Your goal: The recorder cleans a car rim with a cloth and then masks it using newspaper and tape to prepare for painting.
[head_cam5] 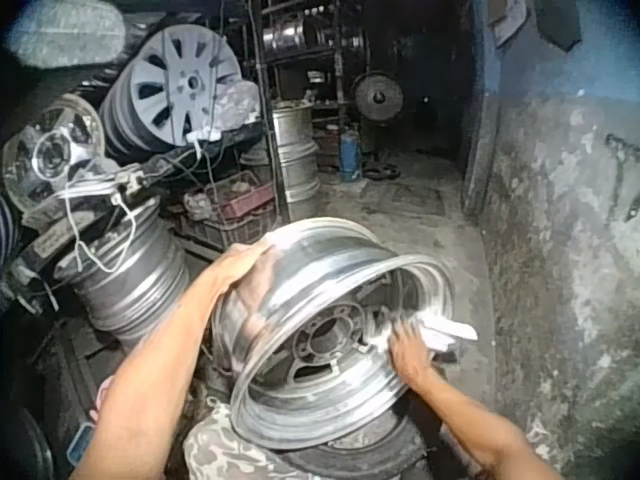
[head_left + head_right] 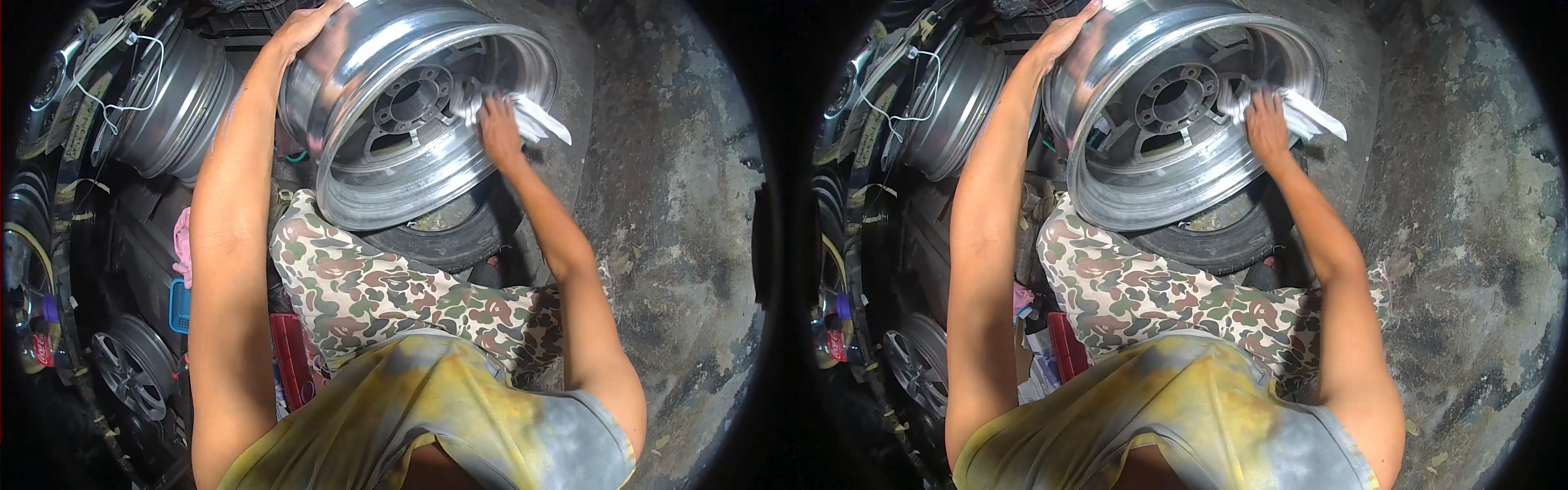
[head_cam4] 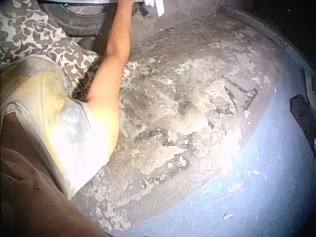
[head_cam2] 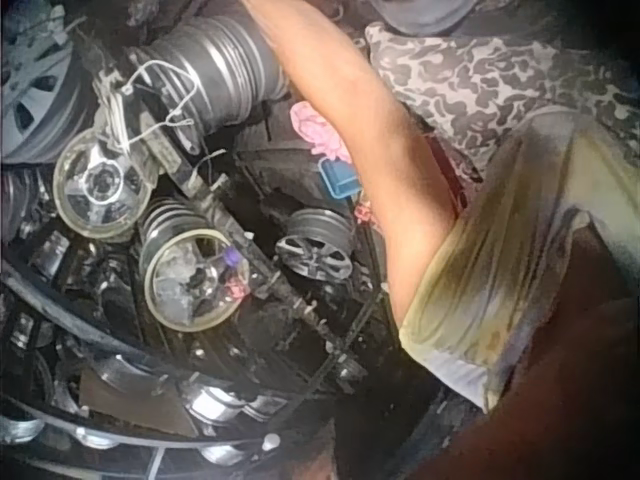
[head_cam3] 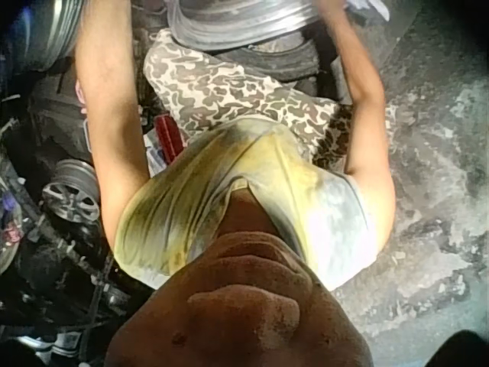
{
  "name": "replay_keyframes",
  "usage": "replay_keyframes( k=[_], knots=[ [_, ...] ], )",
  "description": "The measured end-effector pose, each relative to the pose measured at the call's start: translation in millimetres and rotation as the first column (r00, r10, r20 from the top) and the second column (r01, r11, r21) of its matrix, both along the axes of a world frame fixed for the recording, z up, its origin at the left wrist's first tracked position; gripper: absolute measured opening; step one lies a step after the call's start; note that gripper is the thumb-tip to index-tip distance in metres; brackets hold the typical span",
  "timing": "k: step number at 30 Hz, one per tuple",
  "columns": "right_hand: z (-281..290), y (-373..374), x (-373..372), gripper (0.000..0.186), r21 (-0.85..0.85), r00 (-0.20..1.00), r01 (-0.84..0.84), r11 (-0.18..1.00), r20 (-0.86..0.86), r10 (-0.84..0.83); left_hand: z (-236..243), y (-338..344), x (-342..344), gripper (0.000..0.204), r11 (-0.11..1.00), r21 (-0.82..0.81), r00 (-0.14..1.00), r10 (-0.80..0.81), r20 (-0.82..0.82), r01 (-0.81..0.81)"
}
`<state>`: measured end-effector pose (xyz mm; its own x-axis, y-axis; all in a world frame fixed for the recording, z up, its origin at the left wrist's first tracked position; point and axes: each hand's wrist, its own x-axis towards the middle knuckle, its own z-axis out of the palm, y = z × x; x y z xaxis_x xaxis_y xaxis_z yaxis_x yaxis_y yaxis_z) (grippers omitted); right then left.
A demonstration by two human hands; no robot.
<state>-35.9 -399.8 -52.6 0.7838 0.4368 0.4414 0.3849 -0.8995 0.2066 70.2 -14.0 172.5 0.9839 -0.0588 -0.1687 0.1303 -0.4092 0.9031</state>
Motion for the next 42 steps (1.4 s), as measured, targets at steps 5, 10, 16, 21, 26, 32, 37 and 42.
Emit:
replay_keyframes(
  k=[5, 10, 16, 21, 26, 32, 37, 42],
  knots=[
    [-64.1, 129.5, -59.1, 0.049, -0.285, 0.64, 0.029, 0.958, -0.731, -0.237, -6.1, -0.3, -4.9, 0.056, 0.998, 0.043, 0.986, -0.042, 0.16, 0.036],
    [27.9, 240.7, -38.1, 0.045, 0.789, 0.456, 0.071, 0.61, -0.57, 0.684, -4.0, -2.1, -4.9, 0.055, 0.996, -0.016, 0.995, -0.089, 0.046, 0.09],
    [93.3, 224.7, -17.0, 0.037, 0.696, 0.786, 0.394, -0.6, 0.084, 0.613, 5.6, -5.8, 1.3, 0.064, 0.995, 0.044, 0.995, -0.086, -0.047, 0.088],
    [-28.5, 225.6, -95.2, 0.042, 0.758, 0.616, 0.149, 0.635, -0.573, 0.54, 6.6, 2.4, -7.4, 0.082, 0.981, -0.044, 0.974, -0.191, -0.123, 0.187],
    [-123.1, 71.2, -22.0, 0.038, 0.105, 0.728, 0.145, 0.984, -0.685, -0.035, 7.2, -6.1, -15.2, 0.076, 0.98, 0.101, 0.985, -0.174, 0.005, 0.173],
    [-75.6, 121.9, -52.6, 0.043, -0.119, 0.639, 0.183, 0.976, -0.739, -0.21, 11.4, -7.3, -11.5, 0.076, 0.981, 0.121, 0.989, -0.15, -0.008, 0.15],
    [65.0, 232.6, -55.7, 0.036, 0.668, 0.551, -0.203, 0.716, -0.527, 0.647, 8.7, 1.2, -8.8, 0.077, 0.991, 0.042, 0.988, -0.126, -0.088, 0.13],
    [136.2, 129.7, 48.7, 0.04, 0.776, 0.692, 0.474, -0.416, -0.036, 0.721, 9.0, -2.6, -7.8, 0.078, 0.982, 0.115, 0.988, -0.144, -0.057, 0.15]
  ],
)
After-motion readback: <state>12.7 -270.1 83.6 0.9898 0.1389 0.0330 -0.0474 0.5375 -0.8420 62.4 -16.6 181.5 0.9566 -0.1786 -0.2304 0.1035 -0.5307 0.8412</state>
